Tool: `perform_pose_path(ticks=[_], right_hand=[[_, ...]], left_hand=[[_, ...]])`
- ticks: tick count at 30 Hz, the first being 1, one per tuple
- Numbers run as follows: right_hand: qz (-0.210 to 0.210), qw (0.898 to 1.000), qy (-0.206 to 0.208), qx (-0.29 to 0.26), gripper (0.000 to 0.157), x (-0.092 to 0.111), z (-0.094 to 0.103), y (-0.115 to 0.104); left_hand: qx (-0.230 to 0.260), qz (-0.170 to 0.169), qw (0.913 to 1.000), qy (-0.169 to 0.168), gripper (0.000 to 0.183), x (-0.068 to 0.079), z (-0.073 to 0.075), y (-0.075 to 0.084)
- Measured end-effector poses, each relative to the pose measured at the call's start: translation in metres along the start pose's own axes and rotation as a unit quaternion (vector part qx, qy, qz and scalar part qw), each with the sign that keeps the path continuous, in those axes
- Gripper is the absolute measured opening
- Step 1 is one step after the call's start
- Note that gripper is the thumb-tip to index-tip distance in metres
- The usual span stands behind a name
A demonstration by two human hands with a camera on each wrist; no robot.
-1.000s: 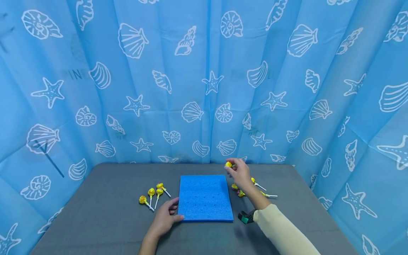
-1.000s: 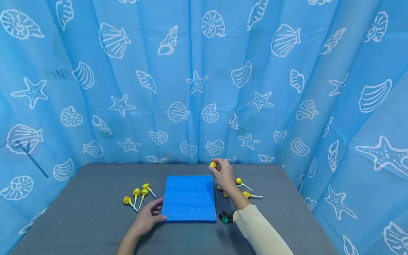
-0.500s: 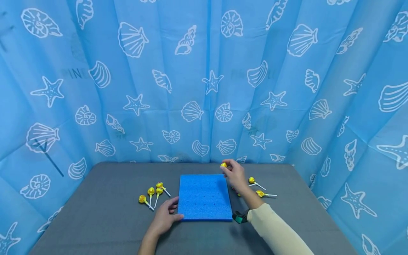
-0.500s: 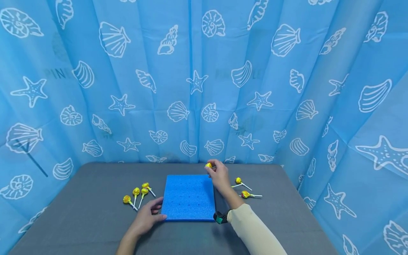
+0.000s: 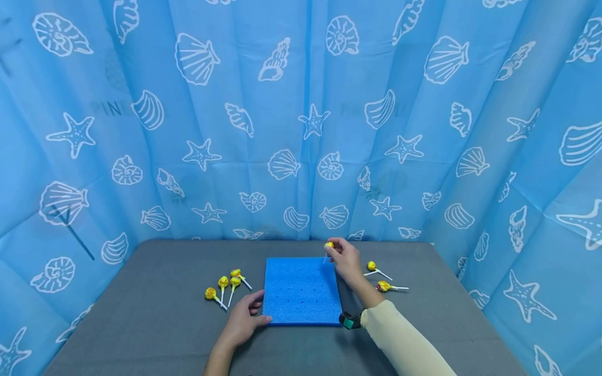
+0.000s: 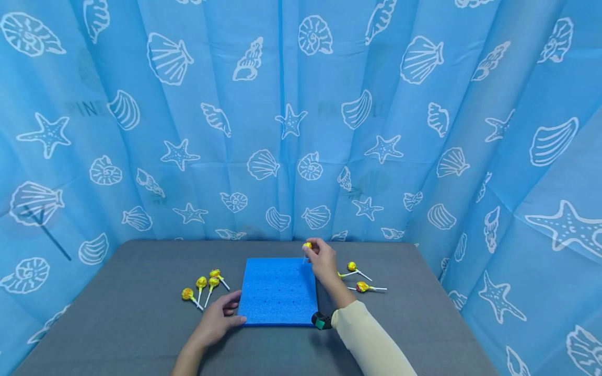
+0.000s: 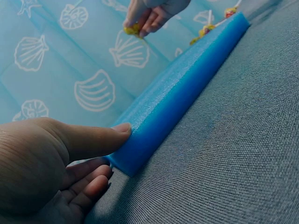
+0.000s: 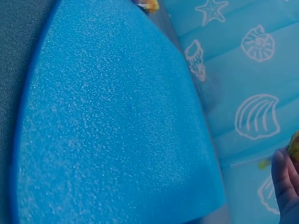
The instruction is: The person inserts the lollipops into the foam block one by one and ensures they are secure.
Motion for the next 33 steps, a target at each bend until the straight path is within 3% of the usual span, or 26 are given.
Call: perform_pose_path(ticks=[27, 33], right_hand=[[-0.015, 1.000, -0.013, 0.015, 0.023, 0.007, -0.021, 0.016], [-0.012, 0.999, -0.017, 0.027, 0.025, 0.006, -0.025, 0.021]], left_hand=[[0.002, -0.010, 0.9999, 0.003, 0.067, 0.000, 0.000, 0.002], [0.002, 0.000, 1.0000, 0.007, 0.067, 0.001, 0.002, 0.002]])
Point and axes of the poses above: each hand's wrist, its own x-axis away from the middle knuckle, its own z-axis out of the back of the hand, y = z × x, the point moved 10 cm from there along -x, towards the middle knuckle, and after that the axes turned 8 degrees about y, right-handed, at the moved point
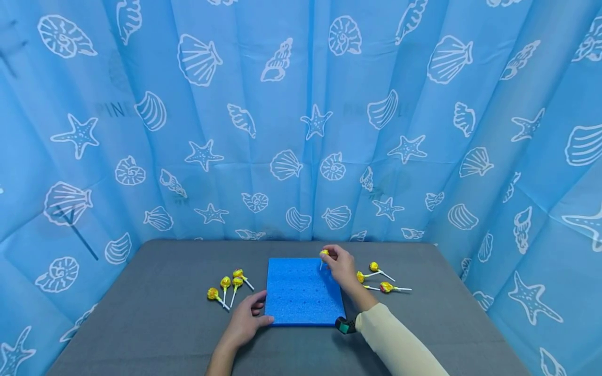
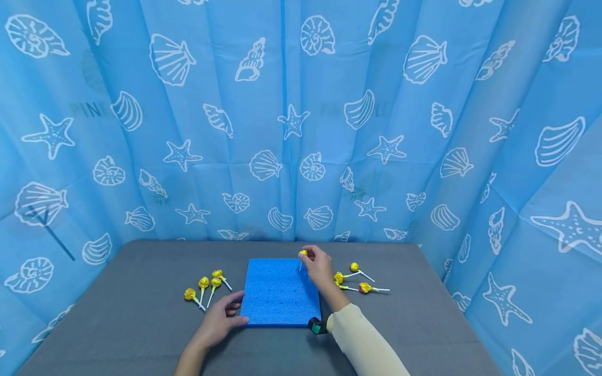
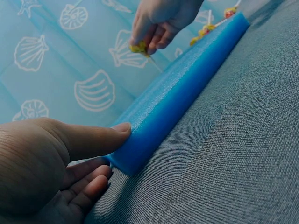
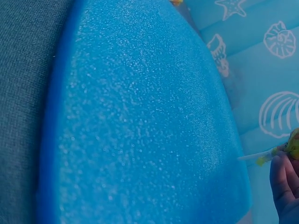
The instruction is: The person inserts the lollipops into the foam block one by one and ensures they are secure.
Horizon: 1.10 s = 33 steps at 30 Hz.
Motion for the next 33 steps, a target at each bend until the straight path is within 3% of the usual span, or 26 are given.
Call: perform_pose_path(ticks=[10, 20, 33], right_hand=[[-0.001, 0.999, -0.005, 0.032, 0.021, 0.0025, -0.0015, 0.0042], [0.001, 1.000, -0.012, 0.026, 0.023, 0.0043, -0.0024, 0.0035], [0.015, 0.997, -0.026, 0.078, 0.025, 0.0089, -0.0028, 0.0068]], left_hand=[[0.002, -0.011, 0.9999, -0.001, 0.066, 0.0015, 0.0001, 0.0042], [-0.004, -0.007, 1.0000, -0.001, 0.066, 0.0018, 0.0003, 0.0043], [-0.006, 0.006, 1.0000, 0.001, 0.066, 0.0007, -0.0012, -0.0008]])
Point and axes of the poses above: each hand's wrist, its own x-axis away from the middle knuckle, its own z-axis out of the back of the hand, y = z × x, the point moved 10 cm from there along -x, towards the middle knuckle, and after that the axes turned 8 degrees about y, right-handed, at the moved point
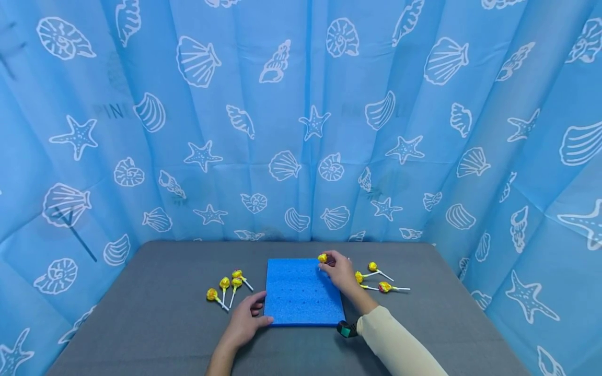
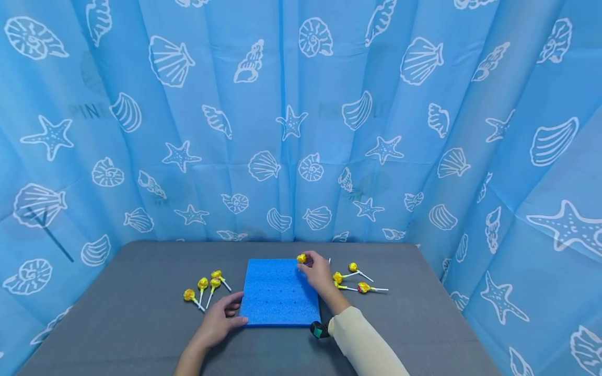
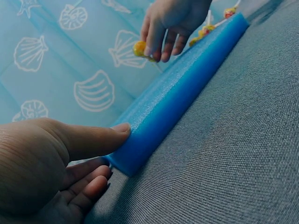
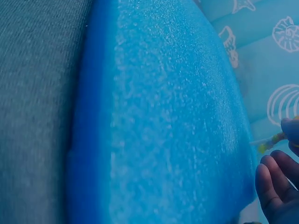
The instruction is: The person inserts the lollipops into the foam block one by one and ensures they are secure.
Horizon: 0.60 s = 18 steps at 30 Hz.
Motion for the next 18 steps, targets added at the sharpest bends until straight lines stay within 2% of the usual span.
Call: perform_pose_path(ticks=[4, 9, 18], right_hand=[[0.006, 1.000, -0.001, 0.010, 0.025, 0.001, 0.002, 0.001], [0.025, 0.998, 0.004, 0.055, 0.025, 0.003, 0.009, 0.001], [0.058, 0.994, -0.002, 0.098, 0.021, 0.007, 0.019, 0.006]], left_hand=[[0.001, 0.001, 1.0000, 0.000, 0.066, 0.000, 0.000, -0.001], [0.000, 0.001, 1.0000, 0.002, 0.066, 0.000, 0.000, -0.001], [-0.003, 0.001, 1.0000, 0.003, 0.066, 0.000, 0.000, 0.000]])
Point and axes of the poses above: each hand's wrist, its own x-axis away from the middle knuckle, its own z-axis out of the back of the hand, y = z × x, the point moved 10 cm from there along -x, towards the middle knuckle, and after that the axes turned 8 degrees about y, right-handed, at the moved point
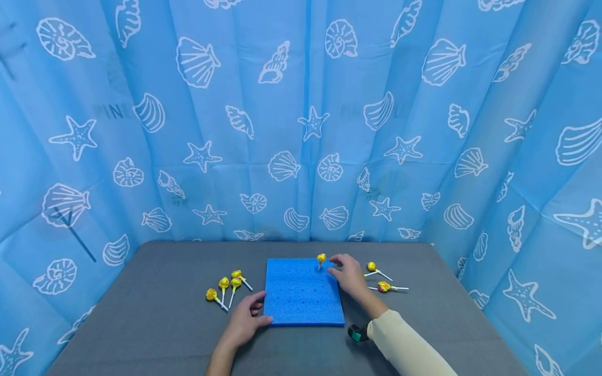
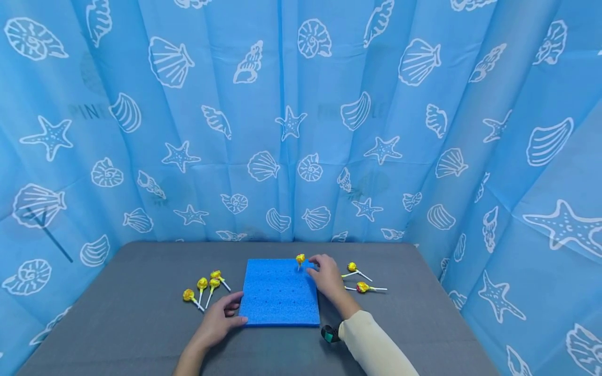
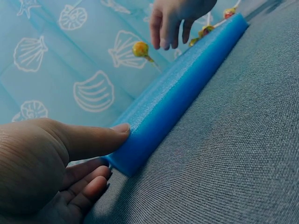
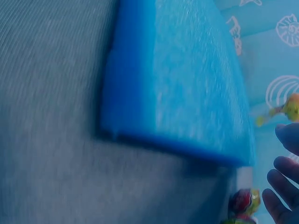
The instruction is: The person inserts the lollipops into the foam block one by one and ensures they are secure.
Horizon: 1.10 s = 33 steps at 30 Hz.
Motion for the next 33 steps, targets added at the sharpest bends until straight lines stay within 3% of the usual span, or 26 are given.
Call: perform_pose_path(ticks=[8, 19, 33], right_hand=[[0.023, 0.999, 0.010, 0.035, 0.019, 0.002, 0.012, 0.007], [-0.006, 0.998, -0.009, 0.056, 0.020, 0.001, 0.016, 0.032], [-0.010, 0.998, 0.001, 0.063, 0.016, 0.008, 0.026, 0.043]], left_hand=[[0.004, -0.009, 0.9999, -0.004, 0.065, 0.001, 0.001, 0.002], [-0.001, -0.002, 1.0000, -0.003, 0.066, 0.000, 0.000, 0.001], [-0.002, 0.001, 1.0000, 0.001, 0.065, 0.000, 0.000, 0.001]])
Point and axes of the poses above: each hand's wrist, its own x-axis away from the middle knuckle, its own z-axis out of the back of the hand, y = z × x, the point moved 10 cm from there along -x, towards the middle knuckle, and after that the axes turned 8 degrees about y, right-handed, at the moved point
